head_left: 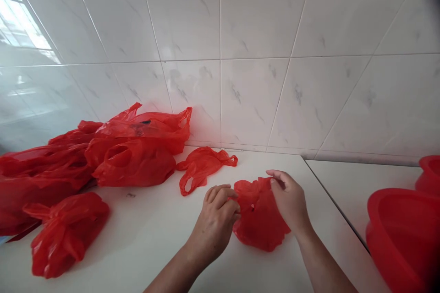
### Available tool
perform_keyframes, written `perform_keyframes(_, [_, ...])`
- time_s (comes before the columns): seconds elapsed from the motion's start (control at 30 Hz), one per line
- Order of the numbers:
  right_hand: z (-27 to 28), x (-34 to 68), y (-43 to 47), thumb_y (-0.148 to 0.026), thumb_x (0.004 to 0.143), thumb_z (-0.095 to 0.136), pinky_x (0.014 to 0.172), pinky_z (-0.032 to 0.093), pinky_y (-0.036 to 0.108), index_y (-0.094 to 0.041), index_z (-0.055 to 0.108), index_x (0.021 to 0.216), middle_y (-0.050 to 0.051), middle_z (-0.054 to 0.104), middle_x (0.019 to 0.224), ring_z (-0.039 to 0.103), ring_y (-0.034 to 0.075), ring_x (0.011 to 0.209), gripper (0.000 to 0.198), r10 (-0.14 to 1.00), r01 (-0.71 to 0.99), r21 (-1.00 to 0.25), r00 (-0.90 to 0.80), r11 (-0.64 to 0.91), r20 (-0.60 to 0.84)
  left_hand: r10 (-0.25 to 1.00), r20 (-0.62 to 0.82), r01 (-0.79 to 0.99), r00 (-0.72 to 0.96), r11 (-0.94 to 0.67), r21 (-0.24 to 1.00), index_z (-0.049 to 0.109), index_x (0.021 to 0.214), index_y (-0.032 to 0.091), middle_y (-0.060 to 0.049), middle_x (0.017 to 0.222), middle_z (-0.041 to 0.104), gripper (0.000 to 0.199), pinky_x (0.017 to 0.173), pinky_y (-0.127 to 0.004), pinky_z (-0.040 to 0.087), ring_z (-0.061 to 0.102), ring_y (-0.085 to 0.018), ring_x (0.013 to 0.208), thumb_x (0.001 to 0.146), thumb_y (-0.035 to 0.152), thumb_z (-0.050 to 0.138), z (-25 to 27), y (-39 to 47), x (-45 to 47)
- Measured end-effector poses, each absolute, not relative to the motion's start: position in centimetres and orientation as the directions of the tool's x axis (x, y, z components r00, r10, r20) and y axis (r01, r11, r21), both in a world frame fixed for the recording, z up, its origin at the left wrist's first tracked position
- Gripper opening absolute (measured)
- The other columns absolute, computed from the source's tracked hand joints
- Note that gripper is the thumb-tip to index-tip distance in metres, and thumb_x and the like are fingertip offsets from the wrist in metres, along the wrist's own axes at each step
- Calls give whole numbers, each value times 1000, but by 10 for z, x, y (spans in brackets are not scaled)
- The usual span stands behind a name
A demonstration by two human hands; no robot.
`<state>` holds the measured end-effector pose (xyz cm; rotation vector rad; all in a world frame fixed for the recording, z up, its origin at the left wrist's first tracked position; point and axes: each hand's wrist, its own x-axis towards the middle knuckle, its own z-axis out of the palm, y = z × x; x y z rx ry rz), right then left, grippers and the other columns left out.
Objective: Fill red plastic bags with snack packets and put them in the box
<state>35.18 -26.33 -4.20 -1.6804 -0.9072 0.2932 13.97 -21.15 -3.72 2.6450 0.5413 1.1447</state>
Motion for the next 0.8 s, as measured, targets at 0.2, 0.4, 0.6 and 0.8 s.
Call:
perform_keyframes(0.2, [-87,403,-252,-29,71,49,86,43,40,-22,65,85,4,67,93,60,24,90,22,634,358,-916,754,-179,171,472,528,296,706,-874,385,50,74,20,-4,90,59,23,86,-43,47,55,-22,99,82,-1,45,-50,-216,108])
perform_keyframes(0.4, [-116,421,-254,-48,79,44,72,53,31,-20,63,99,5,67,94,64,20,87,39,687,121,-987,727,-109,13,666,418,242,618,-666,705,57,97,24,-7,108,58,11,85,-37,49,55,-23,104,87,22,57,-44,-213,99])
perform_keyframes(0.6, [-128,429,-259,-53,72,56,70,52,31,-18,64,95,6,67,87,64,22,81,43,645,53,-985,761,-166,-67,640,398,217,657,-667,713,53,124,26,-12,136,47,54,102,-48,41,44,-29,126,74,31,74,-41,-219,148])
perform_keyframes(0.8, [-130,435,-260,-55,69,58,70,48,36,-24,66,95,6,71,90,65,28,84,41,699,187,-916,704,-354,-126,556,253,325,792,-734,596,28,147,30,-16,152,30,108,91,-57,47,44,-44,124,54,30,85,-66,-218,181])
